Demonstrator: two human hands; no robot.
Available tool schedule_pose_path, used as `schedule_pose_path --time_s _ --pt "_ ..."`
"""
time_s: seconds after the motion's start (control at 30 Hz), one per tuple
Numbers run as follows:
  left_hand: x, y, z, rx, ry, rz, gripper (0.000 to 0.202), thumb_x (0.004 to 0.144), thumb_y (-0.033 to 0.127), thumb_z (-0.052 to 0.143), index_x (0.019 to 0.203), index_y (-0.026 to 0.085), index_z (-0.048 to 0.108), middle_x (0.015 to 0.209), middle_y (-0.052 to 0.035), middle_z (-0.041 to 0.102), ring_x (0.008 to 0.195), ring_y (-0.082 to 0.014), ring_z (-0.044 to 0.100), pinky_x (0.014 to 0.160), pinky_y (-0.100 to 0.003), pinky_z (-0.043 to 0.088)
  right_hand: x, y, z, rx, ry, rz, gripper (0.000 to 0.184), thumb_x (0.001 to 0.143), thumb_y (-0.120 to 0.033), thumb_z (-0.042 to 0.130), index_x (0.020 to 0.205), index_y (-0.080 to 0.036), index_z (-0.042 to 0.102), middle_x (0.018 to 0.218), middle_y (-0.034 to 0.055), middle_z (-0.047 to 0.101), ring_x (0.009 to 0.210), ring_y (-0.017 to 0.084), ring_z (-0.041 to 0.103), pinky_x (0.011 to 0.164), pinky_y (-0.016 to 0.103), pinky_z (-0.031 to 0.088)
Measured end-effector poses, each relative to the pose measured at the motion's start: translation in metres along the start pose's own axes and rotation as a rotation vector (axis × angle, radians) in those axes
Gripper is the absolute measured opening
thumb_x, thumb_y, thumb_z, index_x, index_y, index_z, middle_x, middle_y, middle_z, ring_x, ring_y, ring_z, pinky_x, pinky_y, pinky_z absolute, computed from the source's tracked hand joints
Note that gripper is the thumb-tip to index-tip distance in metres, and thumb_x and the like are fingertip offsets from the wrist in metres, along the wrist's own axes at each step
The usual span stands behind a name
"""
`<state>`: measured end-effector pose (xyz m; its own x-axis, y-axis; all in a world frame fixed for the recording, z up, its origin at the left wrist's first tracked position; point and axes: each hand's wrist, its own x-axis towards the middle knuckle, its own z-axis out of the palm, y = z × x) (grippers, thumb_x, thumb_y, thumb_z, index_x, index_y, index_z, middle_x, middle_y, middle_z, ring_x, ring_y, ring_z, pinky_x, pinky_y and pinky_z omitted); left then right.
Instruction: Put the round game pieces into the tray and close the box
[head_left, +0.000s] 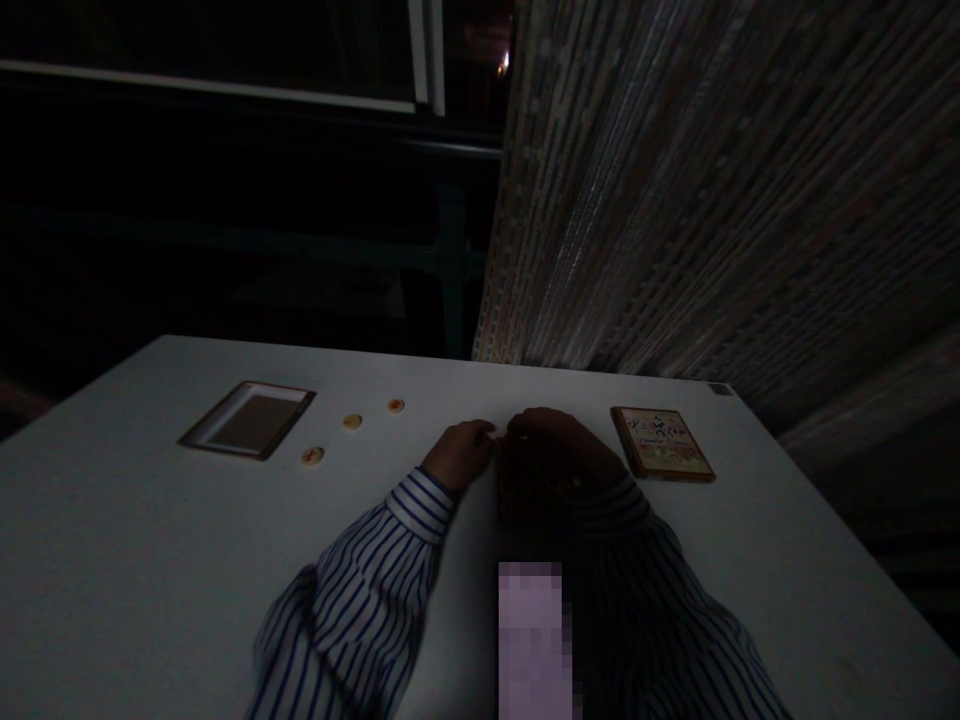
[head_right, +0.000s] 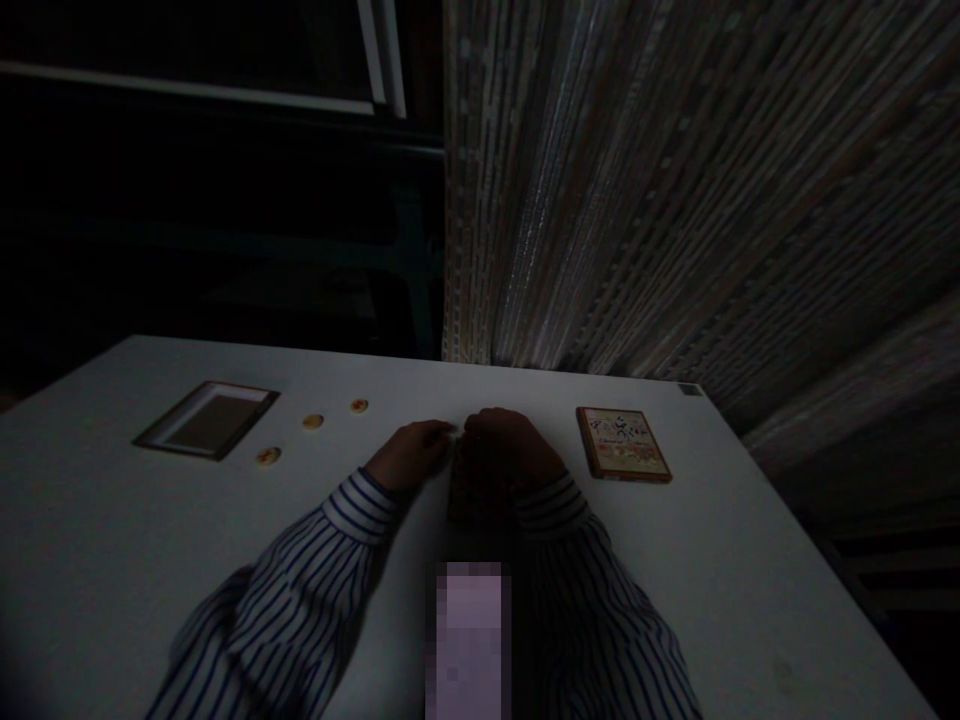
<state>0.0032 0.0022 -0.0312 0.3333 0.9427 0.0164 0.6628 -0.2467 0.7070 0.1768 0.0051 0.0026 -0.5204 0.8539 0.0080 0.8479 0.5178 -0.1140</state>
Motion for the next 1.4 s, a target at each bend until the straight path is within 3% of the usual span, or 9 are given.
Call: schedule_pose_path --time_s 0.33,0.5,1.0,1.4 --pt "0.0 -0.001 0.002 0.012 -0.03 0.013 0.033 0.081 0.02 0.045 0.108 0.011 0.062 0.105 -0.0133 0.066 0.099 -0.0225 0.06 0.09 -0.033 0.042 0.0 -0.006 0.001 -0.106 -0.087 -0.03 0.024 0.086 -0.028 0.044 0.088 -0.016 0.065 0.083 0.0107 0.067 0.075 0.021 0.063 0.064 0.028 0.045" --pt "-0.001 0.001 0.001 0.048 -0.03 0.005 0.034 0.08 0.019 0.046 0.109 0.013 0.062 0.106 -0.011 0.066 0.099 -0.0203 0.06 0.088 -0.029 0.043 0.001 -0.008 0.001 -0.124 -0.11 -0.009 0.025 0.086 -0.03 0.045 0.087 -0.016 0.065 0.082 0.0099 0.068 0.075 0.021 0.064 0.061 0.026 0.045" --pt "-0.001 0.001 0.002 0.079 -0.078 0.022 0.034 0.079 0.018 0.045 0.106 0.012 0.064 0.104 -0.0125 0.067 0.096 -0.0221 0.061 0.084 -0.031 0.045 0.002 -0.009 0.004 -0.14 -0.101 0.0 0.021 0.084 -0.024 0.046 0.087 -0.016 0.066 0.083 0.011 0.068 0.077 0.022 0.064 0.063 0.028 0.046" --pt "-0.002 0.004 -0.001 0.115 -0.117 0.028 0.034 0.08 0.016 0.042 0.107 0.013 0.064 0.106 -0.011 0.066 0.099 -0.0212 0.06 0.088 -0.031 0.044 0.003 -0.013 -0.001 -0.128 -0.158 0.017 0.025 0.086 -0.03 0.045 0.088 -0.016 0.066 0.085 0.0109 0.068 0.077 0.021 0.065 0.064 0.028 0.046"
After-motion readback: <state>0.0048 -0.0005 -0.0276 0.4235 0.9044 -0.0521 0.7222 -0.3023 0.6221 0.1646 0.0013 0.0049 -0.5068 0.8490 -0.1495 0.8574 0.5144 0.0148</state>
